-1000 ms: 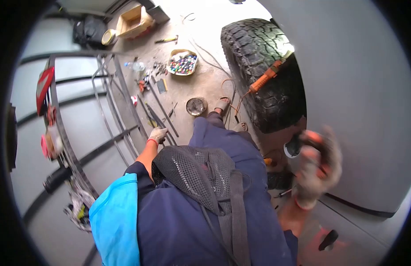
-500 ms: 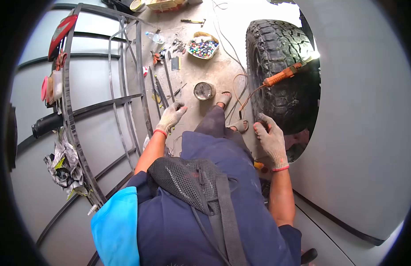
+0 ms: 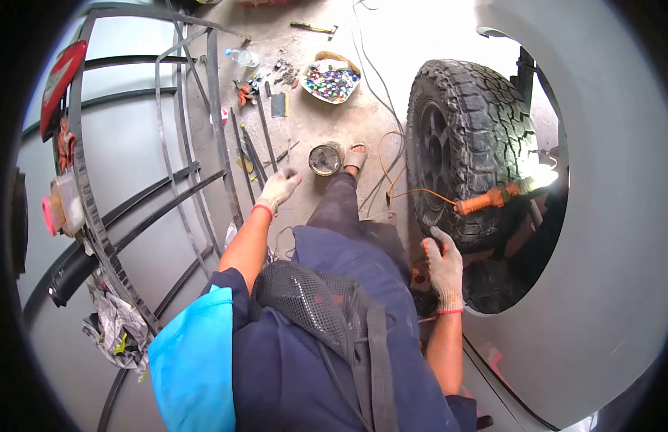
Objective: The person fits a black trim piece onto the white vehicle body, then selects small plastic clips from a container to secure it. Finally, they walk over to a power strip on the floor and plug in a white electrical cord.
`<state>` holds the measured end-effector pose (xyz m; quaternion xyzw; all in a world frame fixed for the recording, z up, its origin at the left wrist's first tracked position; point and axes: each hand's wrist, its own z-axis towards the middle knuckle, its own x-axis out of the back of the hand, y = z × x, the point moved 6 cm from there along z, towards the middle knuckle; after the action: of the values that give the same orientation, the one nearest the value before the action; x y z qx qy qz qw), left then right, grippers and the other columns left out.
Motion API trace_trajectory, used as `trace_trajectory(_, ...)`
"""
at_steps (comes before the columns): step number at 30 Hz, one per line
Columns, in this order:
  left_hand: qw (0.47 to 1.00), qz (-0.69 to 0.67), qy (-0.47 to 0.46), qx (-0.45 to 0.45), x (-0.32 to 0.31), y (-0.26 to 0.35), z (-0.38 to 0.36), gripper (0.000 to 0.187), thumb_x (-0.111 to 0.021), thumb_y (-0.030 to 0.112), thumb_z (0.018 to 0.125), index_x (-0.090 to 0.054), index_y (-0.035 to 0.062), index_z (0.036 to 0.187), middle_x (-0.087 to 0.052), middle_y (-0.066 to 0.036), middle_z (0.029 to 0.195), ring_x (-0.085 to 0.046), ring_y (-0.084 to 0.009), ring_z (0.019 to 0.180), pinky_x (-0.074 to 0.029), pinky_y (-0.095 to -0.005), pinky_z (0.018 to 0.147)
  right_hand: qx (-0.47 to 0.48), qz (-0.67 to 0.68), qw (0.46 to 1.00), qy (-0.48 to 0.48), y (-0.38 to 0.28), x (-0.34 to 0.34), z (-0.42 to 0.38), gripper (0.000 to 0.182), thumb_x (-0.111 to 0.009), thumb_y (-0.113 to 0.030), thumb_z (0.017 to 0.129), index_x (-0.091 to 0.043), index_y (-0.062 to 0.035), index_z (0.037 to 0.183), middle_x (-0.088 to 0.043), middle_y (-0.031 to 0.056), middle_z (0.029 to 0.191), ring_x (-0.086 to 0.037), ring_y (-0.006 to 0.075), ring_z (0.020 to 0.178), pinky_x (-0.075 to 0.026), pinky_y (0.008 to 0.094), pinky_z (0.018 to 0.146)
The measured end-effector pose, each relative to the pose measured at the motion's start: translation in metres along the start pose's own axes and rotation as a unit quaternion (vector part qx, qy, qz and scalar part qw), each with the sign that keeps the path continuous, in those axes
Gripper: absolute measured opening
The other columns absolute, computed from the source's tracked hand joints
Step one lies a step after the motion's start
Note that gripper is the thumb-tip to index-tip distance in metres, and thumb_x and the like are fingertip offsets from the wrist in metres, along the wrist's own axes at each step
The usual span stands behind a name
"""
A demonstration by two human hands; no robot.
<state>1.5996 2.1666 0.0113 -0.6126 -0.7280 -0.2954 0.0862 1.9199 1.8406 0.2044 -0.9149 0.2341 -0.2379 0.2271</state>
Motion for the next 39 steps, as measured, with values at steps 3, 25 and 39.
trace_trajectory(3,0.995,-0.075,0.032,-0.05,0.049,0.055,-0.002,0.054,-0.065,0.041,0.092,-0.067,0.001,0.129,-0.069,-0.027,0.125,-0.064,-0.0387,0.122,-0.049,-0.0451,0.104,-0.008,0.033,0.999,-0.028,-0.041,-0.033,0.014,0.044,-0.068,-0.018,0.1,-0.058,-0.0004,0.139,-0.065,-0.0002,0.093,-0.056,0.0065,0.075,-0.048,0.0233,0.066)
trace_trajectory(25,0.996,-0.058,0.039,0.054,0.114,0.063,0.127,0.049,-0.068,0.036,0.092,-0.067,0.0114,0.134,-0.067,-0.022,0.132,-0.062,-0.0375,0.126,-0.047,-0.0428,0.109,-0.019,-0.122,0.965,-0.233,-0.268,-0.162,0.244,0.041,-0.066,-0.022,0.1,-0.063,0.0023,0.132,-0.064,-0.0003,0.087,-0.057,0.0063,0.072,-0.047,0.024,0.064)
trace_trajectory(39,0.998,-0.034,0.05,-0.032,0.096,0.095,0.393,0.047,-0.065,0.031,0.089,-0.068,0.0076,0.129,-0.071,-0.021,0.123,-0.068,-0.0371,0.113,-0.052,-0.0445,0.1,-0.186,-0.009,0.965,-0.186,-0.173,-0.283,0.404,0.041,-0.066,-0.023,0.101,-0.061,0.0001,0.134,-0.063,-0.0015,0.087,-0.06,0.0084,0.07,-0.05,0.0261,0.061)
